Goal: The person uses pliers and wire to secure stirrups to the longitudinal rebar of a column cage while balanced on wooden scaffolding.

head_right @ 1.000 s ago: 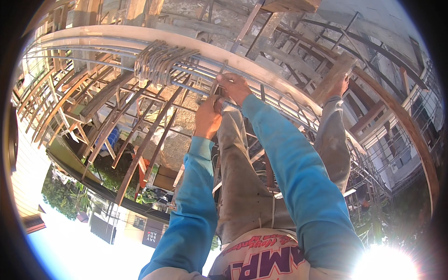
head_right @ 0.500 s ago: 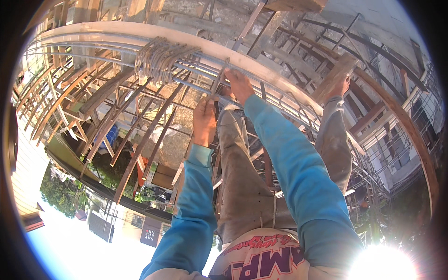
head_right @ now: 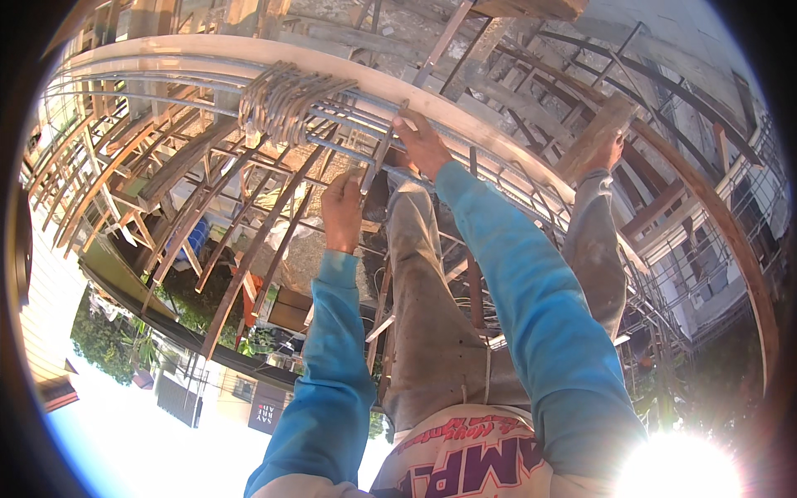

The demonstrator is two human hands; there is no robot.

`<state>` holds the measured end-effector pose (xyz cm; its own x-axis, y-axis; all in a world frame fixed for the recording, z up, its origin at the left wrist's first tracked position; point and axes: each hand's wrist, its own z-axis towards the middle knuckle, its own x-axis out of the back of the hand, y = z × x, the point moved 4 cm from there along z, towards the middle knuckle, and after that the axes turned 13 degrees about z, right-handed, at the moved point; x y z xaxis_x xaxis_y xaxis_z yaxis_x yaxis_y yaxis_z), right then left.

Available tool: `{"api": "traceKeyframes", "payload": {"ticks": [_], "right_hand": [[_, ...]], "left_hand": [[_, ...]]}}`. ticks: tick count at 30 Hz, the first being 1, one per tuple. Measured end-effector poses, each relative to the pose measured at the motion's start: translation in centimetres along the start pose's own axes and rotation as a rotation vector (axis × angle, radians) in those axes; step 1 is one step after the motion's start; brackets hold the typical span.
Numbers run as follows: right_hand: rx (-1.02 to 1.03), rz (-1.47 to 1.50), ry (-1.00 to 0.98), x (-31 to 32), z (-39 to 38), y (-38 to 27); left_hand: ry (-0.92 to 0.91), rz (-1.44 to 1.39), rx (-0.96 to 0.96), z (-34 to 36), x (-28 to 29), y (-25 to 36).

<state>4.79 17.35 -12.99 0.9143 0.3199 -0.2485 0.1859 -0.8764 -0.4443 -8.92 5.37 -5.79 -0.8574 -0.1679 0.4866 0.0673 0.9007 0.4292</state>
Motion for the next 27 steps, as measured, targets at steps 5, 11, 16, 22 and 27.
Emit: {"api": "traceKeyframes", "payload": {"ticks": [5,11,16,22,27], "right_hand": [[0.095,-0.119,-0.08,0.6,2.4,1.8],[-0.096,-0.264,-0.186,0.3,4.0,0.6],[-0.237,-0.249,-0.204,-0.8,5.0,-0.2],[-0.292,-0.018,-0.151,-1.5,6.8,-0.1],[-0.18,-0.038,0.11,-1.5,5.0,-1.0]], "left_hand": [[0.105,0.047,-0.135,6.4,-3.6,0.1],[0.139,0.466,-0.134,8.2,-4.3,1.5],[-0.11,-0.005,0.044,7.6,-4.3,1.6],[-0.262,0.09,0.183,6.9,-4.0,4.6],[-0.215,0.604,-0.004,7.4,-4.4,4.5]]}}
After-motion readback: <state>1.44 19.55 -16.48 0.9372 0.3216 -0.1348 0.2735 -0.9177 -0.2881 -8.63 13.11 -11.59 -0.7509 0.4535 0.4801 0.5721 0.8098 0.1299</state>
